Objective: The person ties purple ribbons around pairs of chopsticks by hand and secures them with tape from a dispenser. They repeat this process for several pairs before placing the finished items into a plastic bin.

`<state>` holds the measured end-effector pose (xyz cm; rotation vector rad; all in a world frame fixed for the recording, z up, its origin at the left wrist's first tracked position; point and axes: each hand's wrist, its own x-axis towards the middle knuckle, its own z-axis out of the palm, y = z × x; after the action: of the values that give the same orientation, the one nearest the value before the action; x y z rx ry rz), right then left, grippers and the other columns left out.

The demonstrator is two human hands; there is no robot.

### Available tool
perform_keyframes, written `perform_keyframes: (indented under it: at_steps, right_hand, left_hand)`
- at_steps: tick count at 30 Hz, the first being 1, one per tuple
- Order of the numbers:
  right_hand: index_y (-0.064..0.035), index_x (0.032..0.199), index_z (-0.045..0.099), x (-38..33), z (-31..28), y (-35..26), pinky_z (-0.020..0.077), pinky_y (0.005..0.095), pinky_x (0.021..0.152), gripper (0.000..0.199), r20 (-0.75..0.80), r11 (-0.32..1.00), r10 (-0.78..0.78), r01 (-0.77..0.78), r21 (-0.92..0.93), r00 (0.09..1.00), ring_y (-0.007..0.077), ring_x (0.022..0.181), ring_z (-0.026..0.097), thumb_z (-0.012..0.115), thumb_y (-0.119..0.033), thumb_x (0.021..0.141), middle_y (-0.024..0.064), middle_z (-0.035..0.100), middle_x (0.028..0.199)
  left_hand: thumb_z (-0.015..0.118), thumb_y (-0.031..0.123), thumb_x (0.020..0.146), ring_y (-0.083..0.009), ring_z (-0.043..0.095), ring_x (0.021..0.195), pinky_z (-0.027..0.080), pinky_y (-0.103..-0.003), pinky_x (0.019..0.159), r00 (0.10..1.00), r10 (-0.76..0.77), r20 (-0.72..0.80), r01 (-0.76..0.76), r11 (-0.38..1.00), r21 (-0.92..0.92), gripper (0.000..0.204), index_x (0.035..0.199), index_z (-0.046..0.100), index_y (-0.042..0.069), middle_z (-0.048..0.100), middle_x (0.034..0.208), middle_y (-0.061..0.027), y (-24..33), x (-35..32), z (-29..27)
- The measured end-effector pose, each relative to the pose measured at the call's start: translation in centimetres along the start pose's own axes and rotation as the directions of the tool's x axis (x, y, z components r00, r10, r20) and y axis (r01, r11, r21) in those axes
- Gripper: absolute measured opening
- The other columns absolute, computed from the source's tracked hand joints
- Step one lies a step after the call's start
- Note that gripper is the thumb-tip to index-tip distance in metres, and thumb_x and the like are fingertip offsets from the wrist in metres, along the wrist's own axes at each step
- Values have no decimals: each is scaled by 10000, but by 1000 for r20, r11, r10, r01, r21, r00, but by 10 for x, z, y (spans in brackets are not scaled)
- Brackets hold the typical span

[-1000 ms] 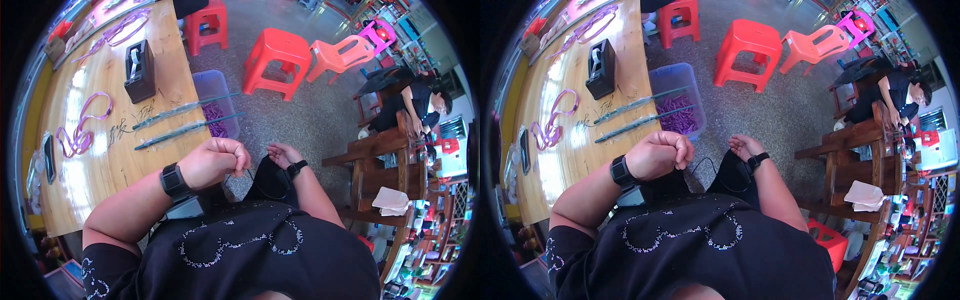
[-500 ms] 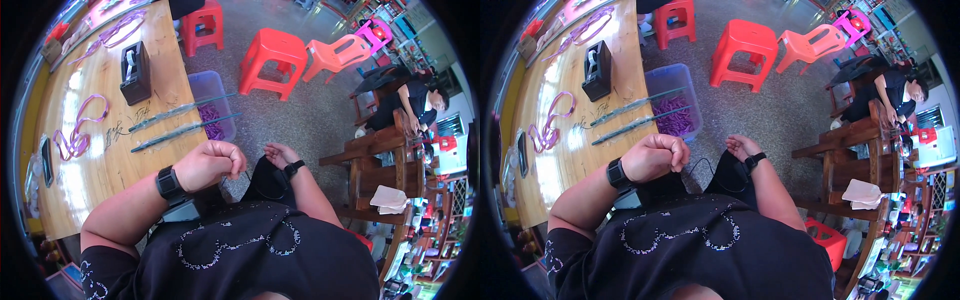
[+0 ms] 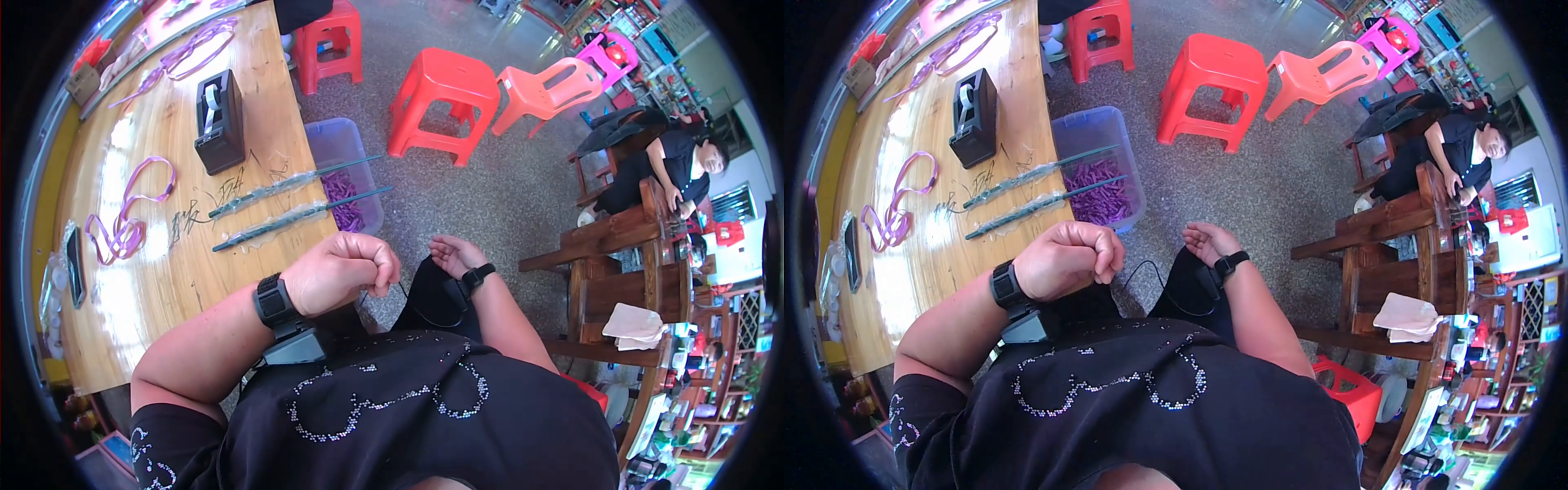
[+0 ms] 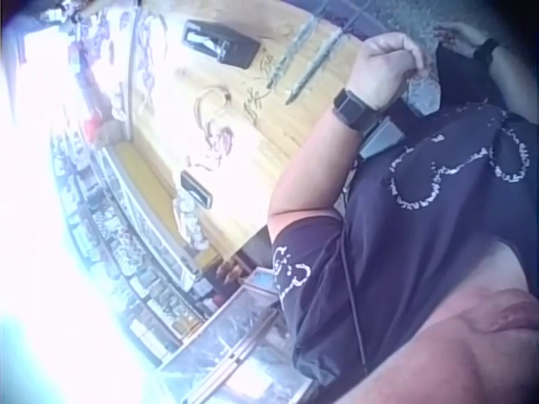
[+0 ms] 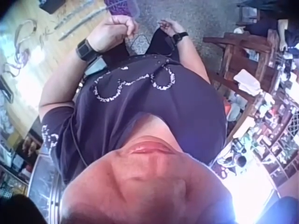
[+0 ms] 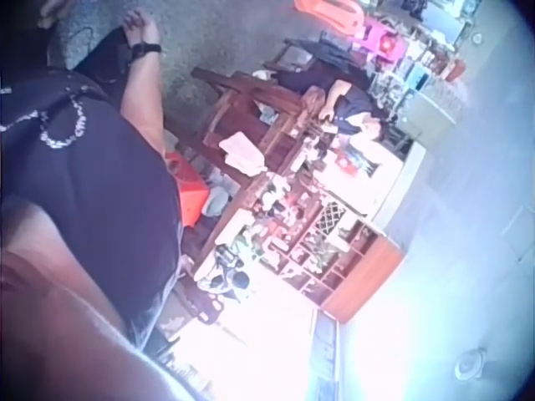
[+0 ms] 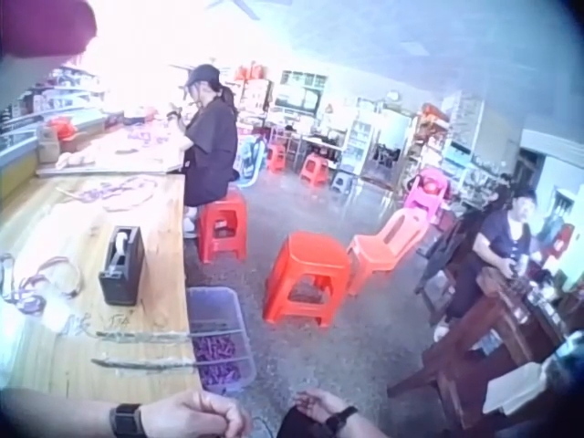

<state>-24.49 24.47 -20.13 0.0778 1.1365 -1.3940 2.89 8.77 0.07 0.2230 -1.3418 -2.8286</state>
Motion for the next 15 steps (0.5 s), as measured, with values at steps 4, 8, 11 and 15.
perform_keyframes:
  at_steps: [4, 8, 11, 15]
  right_hand:
    - [3, 1028, 565, -2, 2, -1, 492, 327, 775, 229, 1, 1000, -3, 3, -1, 1000, 188, 827, 608, 501, -160, 881, 108, 641, 904]
    - [3, 1027, 564, -2, 3, -1, 493, 325, 771, 227, 5, 1000, -6, 6, 1, 1000, 187, 827, 607, 499, -158, 881, 108, 639, 904]
    - [2, 1029, 563, -2, 2, -1, 493, 324, 771, 227, 12, 1000, -9, 9, -1, 1000, 187, 830, 606, 497, -158, 882, 108, 638, 905]
    - [-1, 1014, 550, -2, 3, 0, 494, 333, 750, 211, -1, 1000, -12, 12, 5, 1000, 194, 807, 601, 488, -156, 884, 128, 633, 921]
  left_hand:
    - [469, -76, 766, -125, 520, 692, 421, -224, 665, 1000, 2, 3, -2, 1000, 0, 136, 697, 559, 0, 534, 822, -93, 0, 0, 0]
    - [473, -75, 768, -123, 526, 694, 428, -221, 665, 1000, 1, 1, -1, 1000, 5, 136, 698, 561, 1, 537, 827, -93, 1, 0, 1]
    - [479, -71, 773, -121, 536, 696, 437, -218, 667, 1000, -5, -3, 5, 1000, 7, 133, 699, 563, 1, 541, 833, -92, 1, 0, 0]
    - [484, -68, 777, -119, 543, 698, 443, -215, 669, 1000, -6, -5, 6, 1000, 15, 131, 701, 565, 1, 544, 837, -91, 1, 0, 0]
